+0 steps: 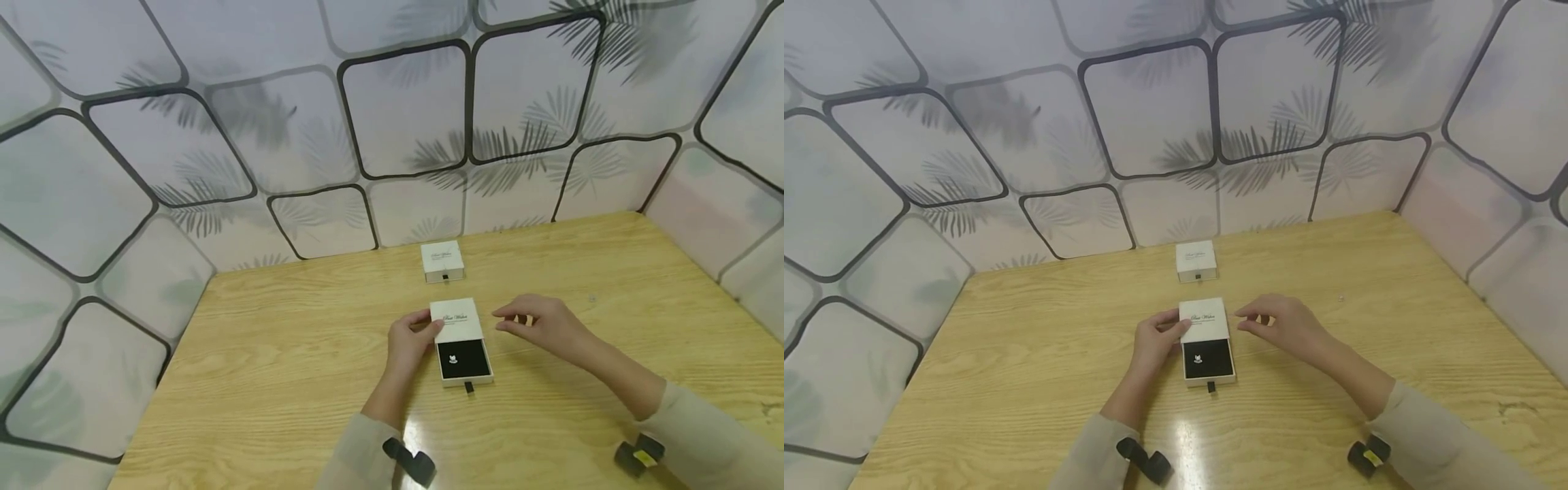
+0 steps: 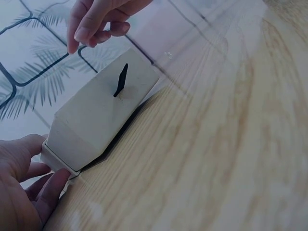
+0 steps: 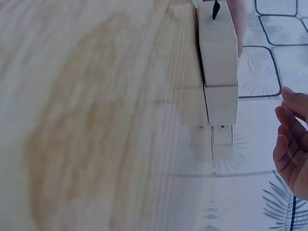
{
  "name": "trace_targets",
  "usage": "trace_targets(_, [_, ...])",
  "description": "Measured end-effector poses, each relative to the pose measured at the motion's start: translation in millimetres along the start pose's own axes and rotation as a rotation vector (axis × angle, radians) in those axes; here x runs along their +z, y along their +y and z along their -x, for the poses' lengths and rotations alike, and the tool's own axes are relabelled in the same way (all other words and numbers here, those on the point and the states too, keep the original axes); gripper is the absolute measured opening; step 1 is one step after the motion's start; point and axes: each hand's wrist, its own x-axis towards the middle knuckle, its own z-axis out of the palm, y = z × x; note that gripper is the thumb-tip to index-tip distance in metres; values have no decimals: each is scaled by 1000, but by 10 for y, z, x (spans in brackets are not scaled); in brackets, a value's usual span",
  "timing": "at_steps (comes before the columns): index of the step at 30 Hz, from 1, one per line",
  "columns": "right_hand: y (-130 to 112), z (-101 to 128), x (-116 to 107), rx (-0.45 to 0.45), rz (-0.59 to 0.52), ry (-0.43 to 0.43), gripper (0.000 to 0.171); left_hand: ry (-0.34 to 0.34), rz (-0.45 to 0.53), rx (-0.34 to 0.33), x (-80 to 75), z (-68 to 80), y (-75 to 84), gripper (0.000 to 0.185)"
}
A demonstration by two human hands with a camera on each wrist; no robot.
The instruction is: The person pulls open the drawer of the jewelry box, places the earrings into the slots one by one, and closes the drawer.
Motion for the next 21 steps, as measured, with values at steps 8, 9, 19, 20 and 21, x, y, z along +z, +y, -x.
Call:
trace_targets(8, [63, 7, -122, 27, 45, 39, 26, 0, -1, -2, -1, -10, -8, 36])
trace_targets(9, [62, -4, -146, 40, 51, 34, 25, 1, -1, -4, -2, -8, -3, 36])
trace_targets(19, [46, -64, -389, 287, 12, -67, 16, 7, 4, -12, 0, 6, 9, 36])
trace_targets(20, [55, -64, -405, 302, 9, -71, 16, 7, 4, -12, 1, 7, 13, 36])
trace_targets(21, [66, -61, -421, 316, 4, -73, 16, 7, 2, -11, 1, 8, 15, 36])
